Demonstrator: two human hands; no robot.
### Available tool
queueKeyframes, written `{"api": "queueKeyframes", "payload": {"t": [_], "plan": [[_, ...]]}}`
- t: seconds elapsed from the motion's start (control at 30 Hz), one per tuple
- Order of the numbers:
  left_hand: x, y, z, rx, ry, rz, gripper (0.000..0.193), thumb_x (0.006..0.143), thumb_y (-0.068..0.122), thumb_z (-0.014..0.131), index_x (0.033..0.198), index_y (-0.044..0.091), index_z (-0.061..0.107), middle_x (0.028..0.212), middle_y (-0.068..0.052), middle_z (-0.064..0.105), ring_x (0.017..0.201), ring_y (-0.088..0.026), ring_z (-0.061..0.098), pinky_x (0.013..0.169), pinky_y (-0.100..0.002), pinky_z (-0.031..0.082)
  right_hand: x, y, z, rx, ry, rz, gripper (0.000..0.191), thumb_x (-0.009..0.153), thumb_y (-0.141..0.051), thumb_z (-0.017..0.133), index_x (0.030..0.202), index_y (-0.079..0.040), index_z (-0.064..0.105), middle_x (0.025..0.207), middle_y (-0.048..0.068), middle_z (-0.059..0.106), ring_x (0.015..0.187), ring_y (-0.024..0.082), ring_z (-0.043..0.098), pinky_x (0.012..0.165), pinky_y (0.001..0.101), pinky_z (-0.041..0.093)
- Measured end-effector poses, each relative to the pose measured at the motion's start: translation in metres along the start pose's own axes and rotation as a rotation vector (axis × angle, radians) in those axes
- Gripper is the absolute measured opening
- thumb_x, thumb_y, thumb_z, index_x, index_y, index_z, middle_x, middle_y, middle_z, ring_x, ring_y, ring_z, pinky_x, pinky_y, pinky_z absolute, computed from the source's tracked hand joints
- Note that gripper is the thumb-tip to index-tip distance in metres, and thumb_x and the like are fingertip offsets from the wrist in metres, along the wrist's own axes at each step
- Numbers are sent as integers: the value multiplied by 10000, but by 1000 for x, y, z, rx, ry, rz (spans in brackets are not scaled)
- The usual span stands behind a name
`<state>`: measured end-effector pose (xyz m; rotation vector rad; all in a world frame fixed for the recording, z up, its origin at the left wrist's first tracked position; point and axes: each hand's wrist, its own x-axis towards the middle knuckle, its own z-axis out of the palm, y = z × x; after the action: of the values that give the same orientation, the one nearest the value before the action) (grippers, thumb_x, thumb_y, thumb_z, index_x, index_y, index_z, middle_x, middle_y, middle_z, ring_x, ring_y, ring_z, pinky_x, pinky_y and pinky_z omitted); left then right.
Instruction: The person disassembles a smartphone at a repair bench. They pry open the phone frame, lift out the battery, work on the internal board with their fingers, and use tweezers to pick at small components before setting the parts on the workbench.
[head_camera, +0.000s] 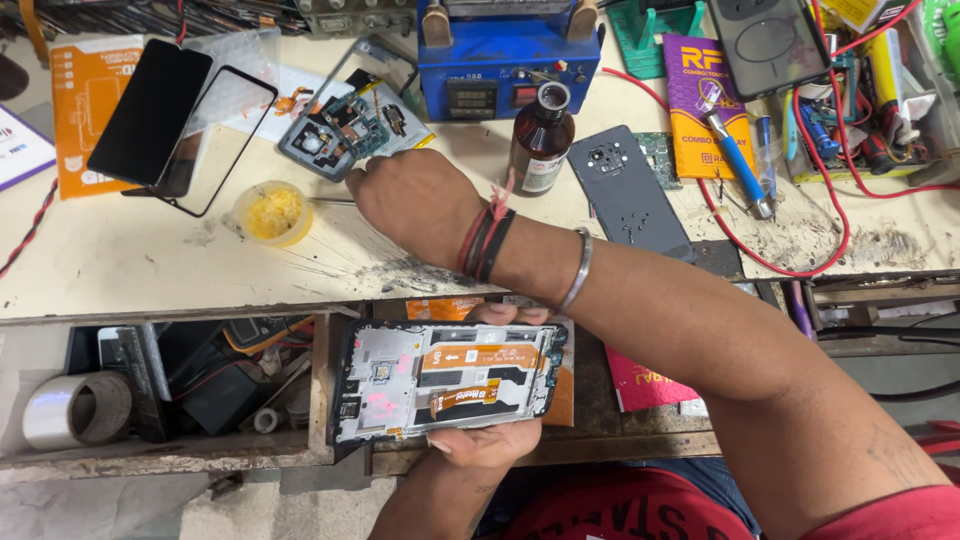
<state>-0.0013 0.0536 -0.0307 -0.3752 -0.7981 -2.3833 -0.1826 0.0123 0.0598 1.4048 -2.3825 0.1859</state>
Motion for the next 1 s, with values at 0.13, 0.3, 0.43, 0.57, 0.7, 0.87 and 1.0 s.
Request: {"api": "queueKeyframes", "payload": {"t": [0.13, 0.3, 0.43, 0.57, 0.7, 0.87, 1.0], "plan": [[1, -2, 2, 8, 11, 40, 992, 984, 785, 445, 1520, -46, 378, 1345, -223, 582, 1158, -388, 632, 1083, -493, 484, -16, 6, -35, 69, 113, -4, 191, 843, -99, 662, 1025, -74, 715, 868, 100, 710, 770, 288, 724, 628, 410, 571], [-1, -2, 3, -39, -14, 12, 999, 967, 798, 452, 1529, -25, 380, 1341, -193, 574, 1199, -367, 612, 1124, -502, 481, -71, 20, -96, 296, 324, 20, 217, 923, -127, 728, 1137, -103, 702, 941, 81, 677, 867, 303, 696, 741, 420, 570], [-1, -8, 1, -102, -36, -34, 993, 947, 794, 470, 1564, 23, 367, 1360, -216, 571, 1196, -381, 616, 1103, -516, 495, -150, 30, -142, 320, 306, 202, 306, 839, -70, 813, 1128, -97, 717, 938, 91, 677, 844, 301, 659, 729, 413, 520], [-7, -18, -1, -135, 10, -182, 970, 954, 797, 459, 1580, 65, 339, 1441, -263, 545, 1174, -418, 629, 1037, -538, 514, -243, 19, -159, 363, 355, 532, 239, 886, -3, 837, 1086, -20, 707, 983, 104, 752, 778, 164, 672, 707, 285, 508], [-8, -26, -4, -159, -13, -345, 947, 963, 767, 459, 1616, 100, 297, 1417, -272, 535, 1188, -441, 636, 1046, -552, 526, -318, -2, -144, 683, 514, 849, 213, 887, 47, 774, 1068, 34, 664, 1008, 123, 733, 874, 112, 711, 739, 208, 560], [-2, -35, 1, -309, -41, -576, 945, 985, 765, 415, 1609, 61, 332, 1458, -270, 537, 1221, -465, 636, 1018, -553, 554, -363, -9, -118, 646, 450, 761, 200, 901, 37, 777, 1076, 30, 681, 1018, 133, 738, 895, 134, 727, 789, 235, 575], [7, -38, 6, -337, -47, -706, 888, 1029, 728, 401, 1610, 59, 363, 1442, -288, 552, 1200, -465, 654, 954, -536, 585, -370, -1, -103, 567, 258, 761, 156, 848, -3, 777, 991, -13, 715, 986, 100, 757, 895, 184, 751, 788, 286, 576]]}}
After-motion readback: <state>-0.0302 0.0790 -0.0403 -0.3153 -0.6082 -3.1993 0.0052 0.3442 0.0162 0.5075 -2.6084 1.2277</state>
